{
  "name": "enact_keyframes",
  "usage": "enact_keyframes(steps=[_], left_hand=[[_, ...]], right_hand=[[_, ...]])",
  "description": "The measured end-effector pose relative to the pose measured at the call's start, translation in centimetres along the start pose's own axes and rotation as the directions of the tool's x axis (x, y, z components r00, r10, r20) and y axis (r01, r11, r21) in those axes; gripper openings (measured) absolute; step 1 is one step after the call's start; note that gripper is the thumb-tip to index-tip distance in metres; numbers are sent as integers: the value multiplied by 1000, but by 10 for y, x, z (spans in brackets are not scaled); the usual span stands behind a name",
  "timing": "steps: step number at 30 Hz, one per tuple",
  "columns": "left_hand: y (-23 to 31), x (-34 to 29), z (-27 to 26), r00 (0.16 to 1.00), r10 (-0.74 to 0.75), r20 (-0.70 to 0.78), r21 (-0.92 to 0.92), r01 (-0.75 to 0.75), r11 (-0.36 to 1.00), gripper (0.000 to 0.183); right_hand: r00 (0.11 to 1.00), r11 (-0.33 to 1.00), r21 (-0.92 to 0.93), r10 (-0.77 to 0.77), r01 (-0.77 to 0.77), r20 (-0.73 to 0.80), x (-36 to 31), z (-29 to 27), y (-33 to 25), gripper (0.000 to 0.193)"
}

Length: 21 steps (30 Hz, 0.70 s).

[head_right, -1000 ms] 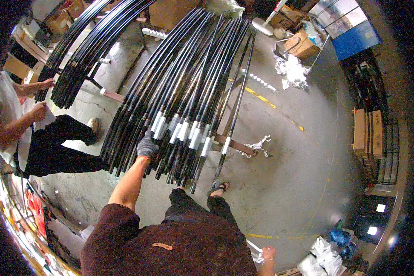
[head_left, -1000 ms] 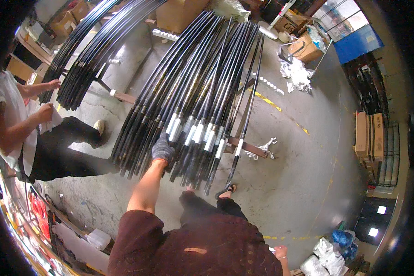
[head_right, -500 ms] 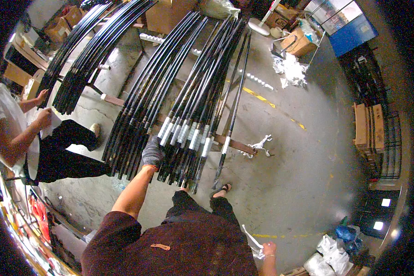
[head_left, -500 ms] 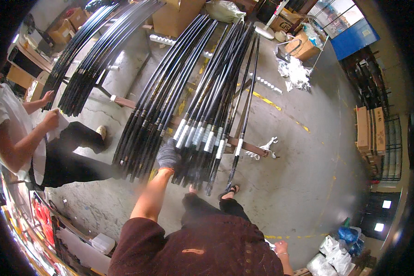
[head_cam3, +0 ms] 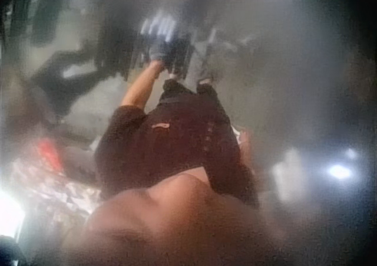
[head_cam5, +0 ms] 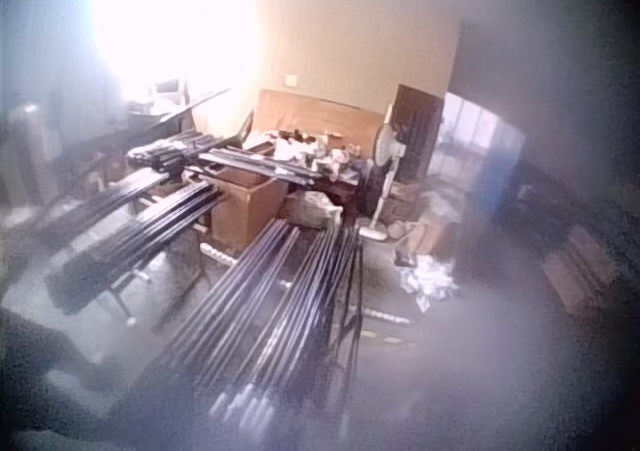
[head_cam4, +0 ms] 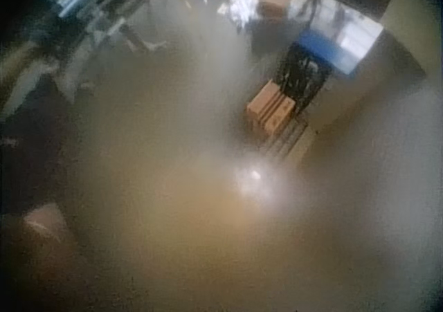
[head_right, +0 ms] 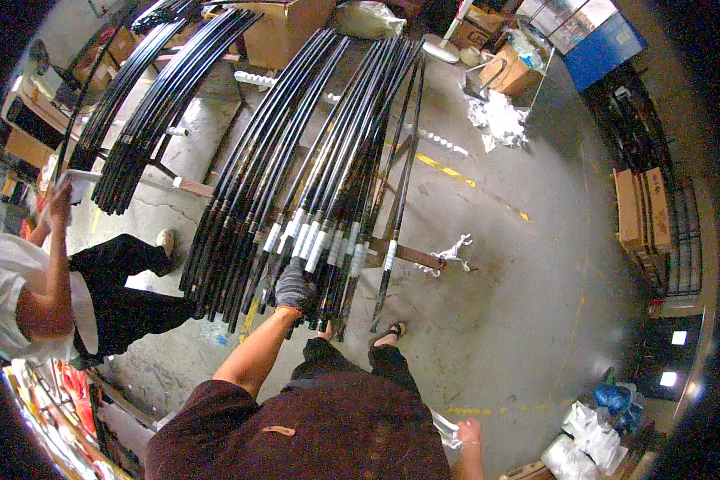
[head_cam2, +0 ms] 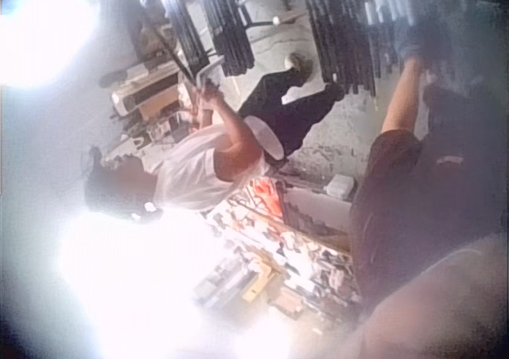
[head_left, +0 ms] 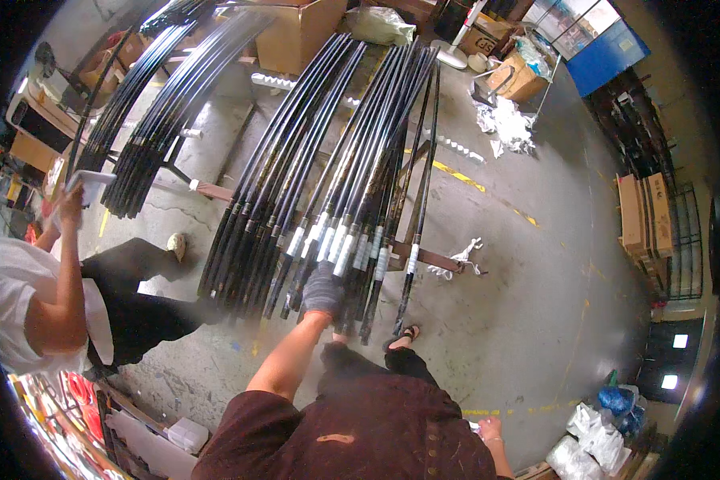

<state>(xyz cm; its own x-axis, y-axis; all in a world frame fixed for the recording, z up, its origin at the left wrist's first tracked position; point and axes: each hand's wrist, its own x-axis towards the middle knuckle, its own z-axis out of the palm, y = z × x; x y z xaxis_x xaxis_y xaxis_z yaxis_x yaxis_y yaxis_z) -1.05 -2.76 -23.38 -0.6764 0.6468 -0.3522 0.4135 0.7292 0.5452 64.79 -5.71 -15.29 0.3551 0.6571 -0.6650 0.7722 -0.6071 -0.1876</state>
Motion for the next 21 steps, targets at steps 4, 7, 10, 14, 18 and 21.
enact_keyframes(steps=[4,7,10,14,18,21], left_hand=[[21,-7,-1,998,69,2,-55,-68,996,42],[28,-7,13,996,86,2,-22,-86,996,39],[42,-9,13,992,73,107,-43,-69,997,39],[51,-14,23,984,-6,177,-52,16,999,40],[80,-35,18,985,-3,170,-58,13,998,43],[87,-33,48,976,-64,207,-52,76,996,52]], right_hand=[[999,1000,-15,1,-2,-44,-9,-6,3,14],[999,1000,-13,-1,1,-36,-10,-5,4,15],[1000,1000,22,14,-13,-22,-13,-3,6,12],[998,991,131,-7,15,-60,-15,5,8,9],[999,1000,24,16,-15,-39,-22,2,-4,15],[990,930,-343,-118,135,71,-10,-11,-5,21]])
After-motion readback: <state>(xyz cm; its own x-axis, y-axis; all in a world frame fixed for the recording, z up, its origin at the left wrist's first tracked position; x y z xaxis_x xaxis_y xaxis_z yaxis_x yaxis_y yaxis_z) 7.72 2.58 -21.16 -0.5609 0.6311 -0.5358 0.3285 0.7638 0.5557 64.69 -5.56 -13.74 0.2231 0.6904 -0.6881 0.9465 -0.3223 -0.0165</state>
